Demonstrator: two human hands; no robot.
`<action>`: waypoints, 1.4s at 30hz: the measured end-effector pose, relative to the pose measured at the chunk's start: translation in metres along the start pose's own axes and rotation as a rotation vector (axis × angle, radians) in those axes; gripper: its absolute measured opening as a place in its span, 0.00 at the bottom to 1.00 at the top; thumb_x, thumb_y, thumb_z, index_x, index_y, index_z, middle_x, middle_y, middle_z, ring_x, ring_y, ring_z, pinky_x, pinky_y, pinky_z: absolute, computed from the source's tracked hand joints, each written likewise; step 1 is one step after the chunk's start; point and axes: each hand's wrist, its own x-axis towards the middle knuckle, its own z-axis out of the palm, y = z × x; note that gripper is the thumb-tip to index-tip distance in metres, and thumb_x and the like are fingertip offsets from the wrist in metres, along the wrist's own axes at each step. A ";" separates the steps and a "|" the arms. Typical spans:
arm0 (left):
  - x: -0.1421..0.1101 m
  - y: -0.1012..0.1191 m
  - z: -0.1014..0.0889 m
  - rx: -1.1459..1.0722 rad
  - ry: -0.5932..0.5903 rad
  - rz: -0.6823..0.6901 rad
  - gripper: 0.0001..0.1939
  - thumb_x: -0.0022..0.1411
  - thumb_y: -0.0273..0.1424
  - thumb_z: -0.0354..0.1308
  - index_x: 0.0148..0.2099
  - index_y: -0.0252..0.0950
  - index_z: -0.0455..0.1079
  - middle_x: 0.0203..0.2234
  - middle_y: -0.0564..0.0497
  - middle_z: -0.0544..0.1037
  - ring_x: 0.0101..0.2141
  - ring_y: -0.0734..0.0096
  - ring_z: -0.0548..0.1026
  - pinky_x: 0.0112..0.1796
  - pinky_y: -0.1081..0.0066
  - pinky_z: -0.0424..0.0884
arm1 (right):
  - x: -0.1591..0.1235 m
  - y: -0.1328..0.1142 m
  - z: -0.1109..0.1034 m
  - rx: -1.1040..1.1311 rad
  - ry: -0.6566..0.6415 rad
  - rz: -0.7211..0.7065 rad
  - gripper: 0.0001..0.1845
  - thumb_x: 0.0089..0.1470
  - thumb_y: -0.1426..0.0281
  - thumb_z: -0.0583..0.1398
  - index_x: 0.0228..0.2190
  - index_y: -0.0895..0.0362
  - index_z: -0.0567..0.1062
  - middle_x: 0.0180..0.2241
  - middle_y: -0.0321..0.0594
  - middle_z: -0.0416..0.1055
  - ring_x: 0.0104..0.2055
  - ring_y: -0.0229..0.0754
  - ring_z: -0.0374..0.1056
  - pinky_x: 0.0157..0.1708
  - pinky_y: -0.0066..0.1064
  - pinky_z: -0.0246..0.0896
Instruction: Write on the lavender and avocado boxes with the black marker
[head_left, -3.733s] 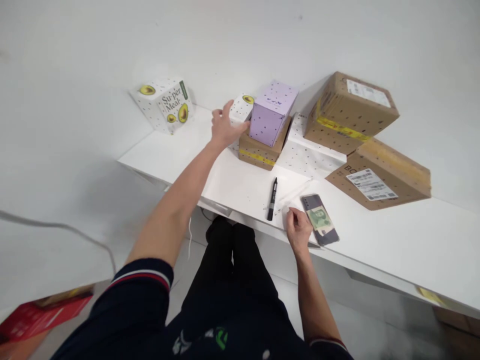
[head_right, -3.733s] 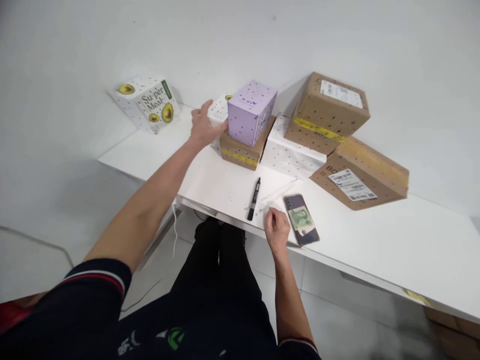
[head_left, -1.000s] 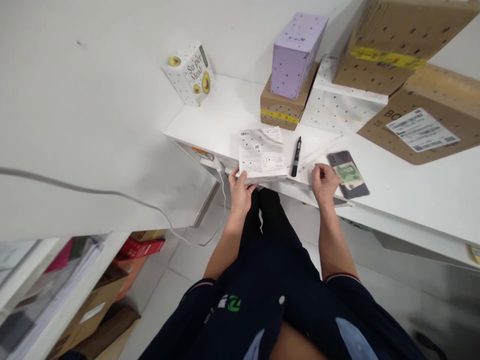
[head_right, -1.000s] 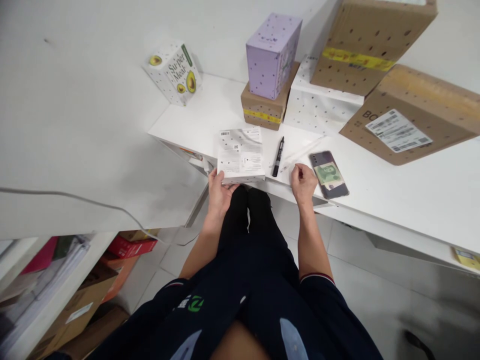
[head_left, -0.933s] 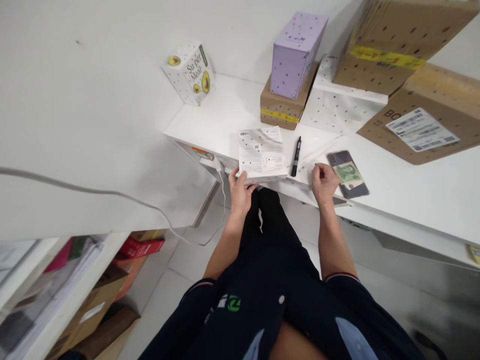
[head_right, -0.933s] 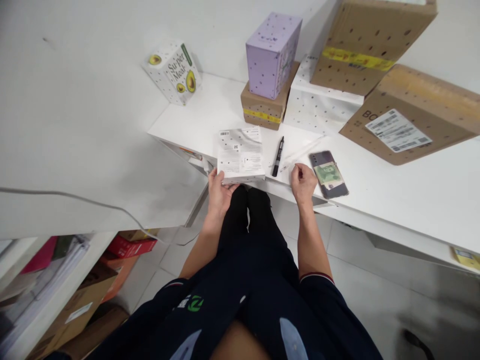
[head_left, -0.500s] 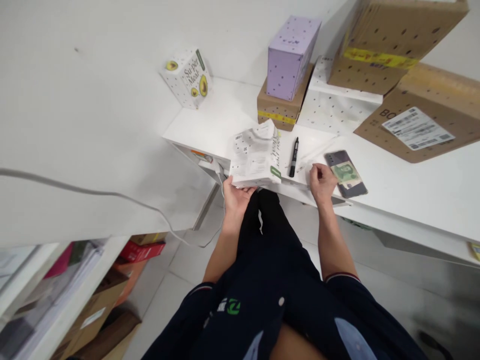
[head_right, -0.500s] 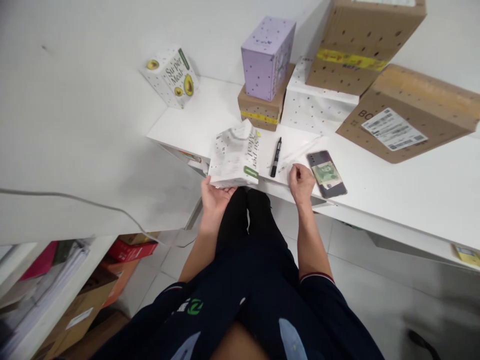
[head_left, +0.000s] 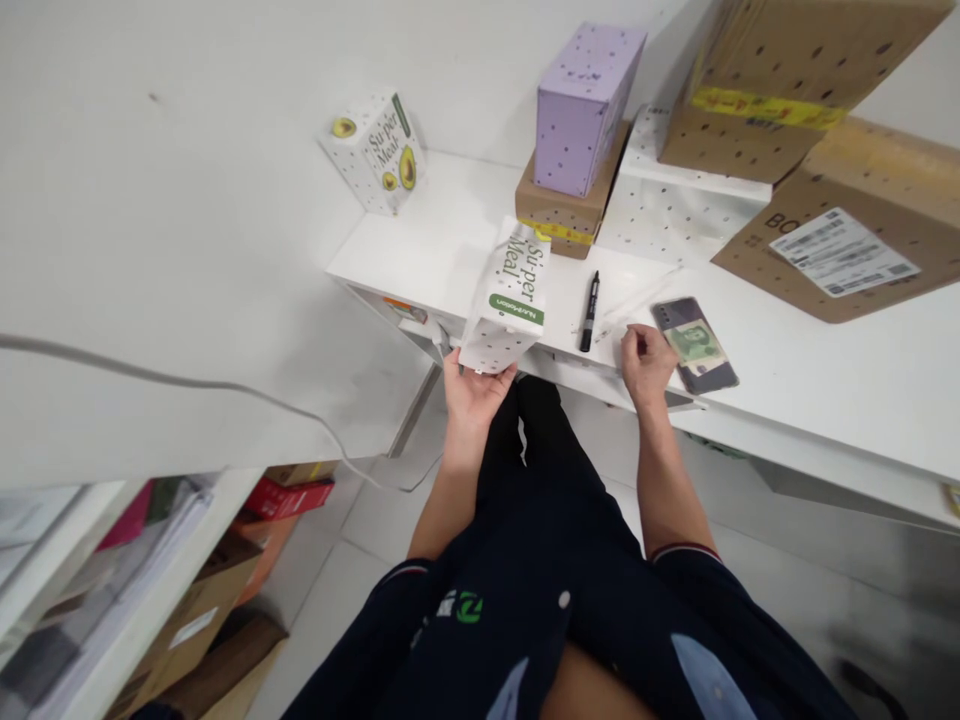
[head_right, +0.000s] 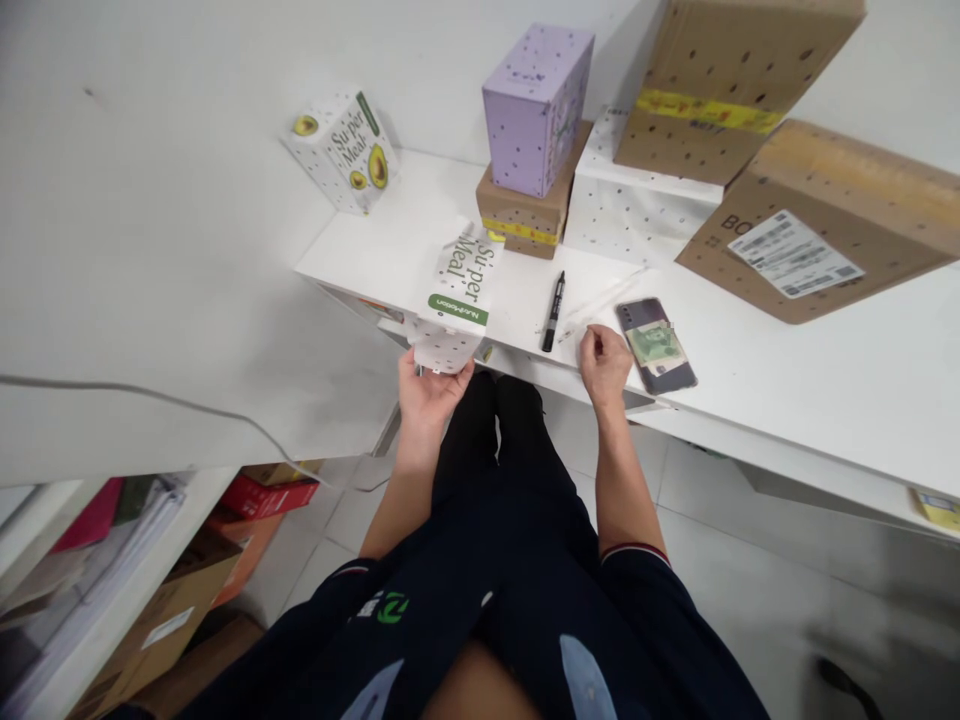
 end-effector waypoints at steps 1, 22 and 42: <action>-0.001 0.001 0.002 0.002 0.002 0.016 0.13 0.65 0.41 0.53 0.44 0.39 0.71 0.38 0.45 0.79 0.42 0.61 0.79 0.39 0.63 0.80 | 0.000 0.000 0.000 -0.002 0.004 -0.005 0.18 0.59 0.60 0.54 0.34 0.58 0.78 0.30 0.46 0.79 0.31 0.45 0.74 0.37 0.38 0.72; 0.010 -0.029 0.008 -0.172 -0.096 -0.177 0.26 0.74 0.42 0.39 0.62 0.33 0.65 0.53 0.37 0.75 0.59 0.49 0.71 0.43 0.66 0.80 | 0.000 -0.003 -0.001 -0.007 -0.026 0.021 0.18 0.59 0.61 0.53 0.35 0.59 0.79 0.30 0.47 0.78 0.31 0.45 0.73 0.38 0.38 0.71; -0.003 0.023 0.014 1.675 -0.286 1.496 0.29 0.58 0.42 0.63 0.60 0.40 0.67 0.62 0.39 0.65 0.65 0.44 0.61 0.64 0.45 0.58 | 0.064 -0.061 0.012 -0.690 -0.838 -0.301 0.27 0.60 0.80 0.50 0.57 0.54 0.73 0.52 0.56 0.69 0.49 0.56 0.67 0.39 0.38 0.64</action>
